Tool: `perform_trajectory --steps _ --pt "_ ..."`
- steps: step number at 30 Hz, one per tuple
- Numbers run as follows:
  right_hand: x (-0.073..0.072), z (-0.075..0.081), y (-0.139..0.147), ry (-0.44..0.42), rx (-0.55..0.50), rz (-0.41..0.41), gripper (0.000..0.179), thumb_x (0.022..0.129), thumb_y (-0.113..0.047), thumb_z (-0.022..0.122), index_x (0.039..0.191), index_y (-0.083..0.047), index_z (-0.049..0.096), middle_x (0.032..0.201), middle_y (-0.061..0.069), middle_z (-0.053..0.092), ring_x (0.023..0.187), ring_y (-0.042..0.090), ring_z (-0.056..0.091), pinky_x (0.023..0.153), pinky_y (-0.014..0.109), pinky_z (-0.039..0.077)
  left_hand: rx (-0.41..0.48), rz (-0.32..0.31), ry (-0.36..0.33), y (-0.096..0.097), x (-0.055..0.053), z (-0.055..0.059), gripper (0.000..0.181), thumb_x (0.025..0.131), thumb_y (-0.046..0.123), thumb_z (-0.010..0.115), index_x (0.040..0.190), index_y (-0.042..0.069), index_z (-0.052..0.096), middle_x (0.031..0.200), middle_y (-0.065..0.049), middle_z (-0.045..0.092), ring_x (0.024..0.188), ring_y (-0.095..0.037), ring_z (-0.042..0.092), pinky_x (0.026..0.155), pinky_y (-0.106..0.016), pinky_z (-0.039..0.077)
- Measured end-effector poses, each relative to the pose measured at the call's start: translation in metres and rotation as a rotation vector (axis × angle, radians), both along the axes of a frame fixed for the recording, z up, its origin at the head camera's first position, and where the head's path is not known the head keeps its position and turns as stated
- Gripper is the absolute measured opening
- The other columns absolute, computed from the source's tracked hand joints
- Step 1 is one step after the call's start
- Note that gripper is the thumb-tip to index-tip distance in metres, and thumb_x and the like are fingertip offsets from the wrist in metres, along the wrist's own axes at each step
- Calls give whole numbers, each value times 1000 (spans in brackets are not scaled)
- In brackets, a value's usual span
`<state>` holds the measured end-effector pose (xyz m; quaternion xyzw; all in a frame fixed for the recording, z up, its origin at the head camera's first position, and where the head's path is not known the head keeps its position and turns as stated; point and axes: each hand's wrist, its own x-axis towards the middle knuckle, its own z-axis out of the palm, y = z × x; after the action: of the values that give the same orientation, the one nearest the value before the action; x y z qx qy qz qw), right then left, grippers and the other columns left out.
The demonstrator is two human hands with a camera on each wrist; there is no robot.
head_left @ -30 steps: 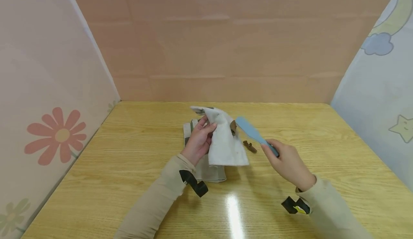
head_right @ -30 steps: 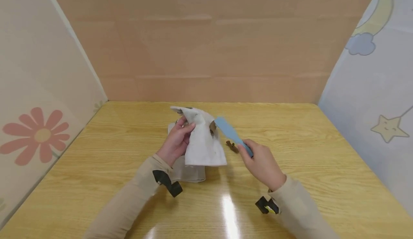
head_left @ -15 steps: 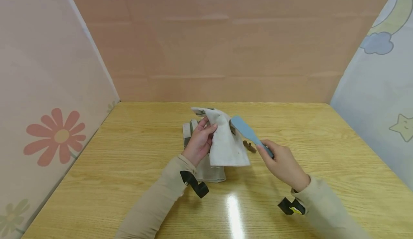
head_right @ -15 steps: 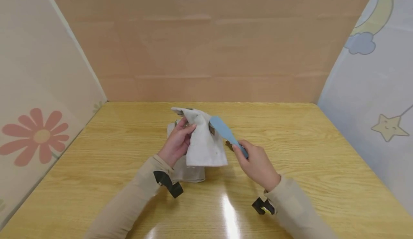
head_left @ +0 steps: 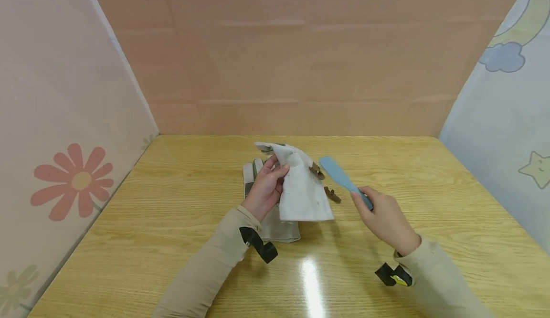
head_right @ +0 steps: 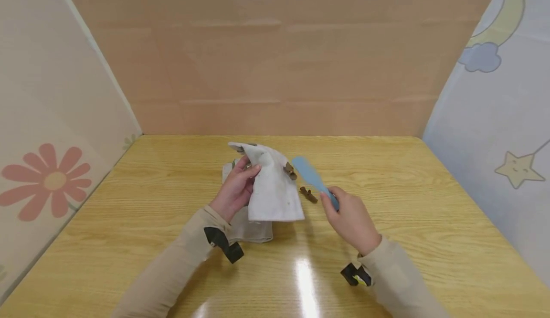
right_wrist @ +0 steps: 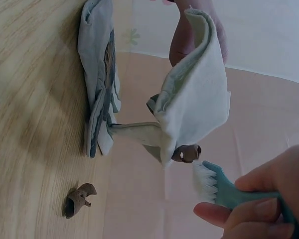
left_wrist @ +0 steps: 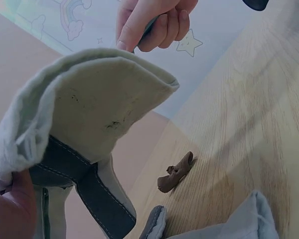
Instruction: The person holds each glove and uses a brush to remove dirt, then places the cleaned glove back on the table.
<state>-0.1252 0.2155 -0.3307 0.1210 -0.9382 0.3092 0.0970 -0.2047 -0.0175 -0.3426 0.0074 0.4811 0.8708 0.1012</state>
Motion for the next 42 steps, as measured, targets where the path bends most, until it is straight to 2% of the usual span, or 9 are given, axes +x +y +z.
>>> perform_trajectory --steps 14,21,24,27,29,32,35,39,42 --pt "0 0 5 -64 34 -16 34 100 -25 44 108 4 60 51 -2 38 40 3 25 39 21 29 1 -28 13 2 0 -1 42 96 -2 43 136 7 39 90 8 58 78 -2 59 69 -18 48" --pt "1 1 7 -50 22 -23 34 100 -25 44 108 4 60 51 -3 37 39 3 24 38 21 28 -34 -52 11 4 -1 -1 43 96 -1 43 138 7 38 89 8 58 73 -1 59 66 -18 48" --pt "3 2 8 10 1 -35 32 99 -24 45 106 3 60 51 -3 36 40 2 24 39 21 28 -86 -77 6 8 -2 2 45 96 1 44 139 9 38 93 4 58 72 -2 58 65 -19 48" --pt "5 5 8 124 -53 -56 27 98 -20 47 102 2 62 51 -4 36 39 2 25 39 22 28 -179 -111 -8 17 -4 8 47 96 4 46 142 12 37 109 -5 60 75 -3 58 67 -19 47" --pt "6 9 8 211 -105 -74 22 97 -17 49 100 0 63 50 -4 36 38 1 24 38 22 26 -246 -159 -3 25 -6 13 47 97 6 45 143 11 35 123 -10 58 84 -8 60 71 -21 48" --pt "8 14 6 331 -198 -95 17 95 -11 51 98 -1 64 49 -8 37 37 0 26 36 21 25 -307 -255 20 40 -8 22 47 98 6 44 143 10 34 137 -14 50 106 -21 61 85 -29 50" --pt "11 19 4 430 -292 -84 15 93 -5 53 99 0 66 50 -13 40 36 -1 28 35 19 25 -321 -314 53 59 -10 29 45 98 4 43 142 9 35 139 -14 48 120 -28 54 94 -37 47" --pt "15 21 0 524 -377 -40 17 90 2 53 101 3 66 53 -9 47 37 -1 28 36 18 25 -239 -308 81 85 -15 34 41 98 4 43 137 13 41 135 -15 52 103 -19 58 83 -30 48" --pt "17 20 -3 549 -381 -16 18 89 3 53 102 5 66 52 -6 46 37 -1 28 36 17 25 -188 -281 66 101 -21 26 38 97 4 45 135 12 41 131 -18 54 96 -16 58 80 -27 47"
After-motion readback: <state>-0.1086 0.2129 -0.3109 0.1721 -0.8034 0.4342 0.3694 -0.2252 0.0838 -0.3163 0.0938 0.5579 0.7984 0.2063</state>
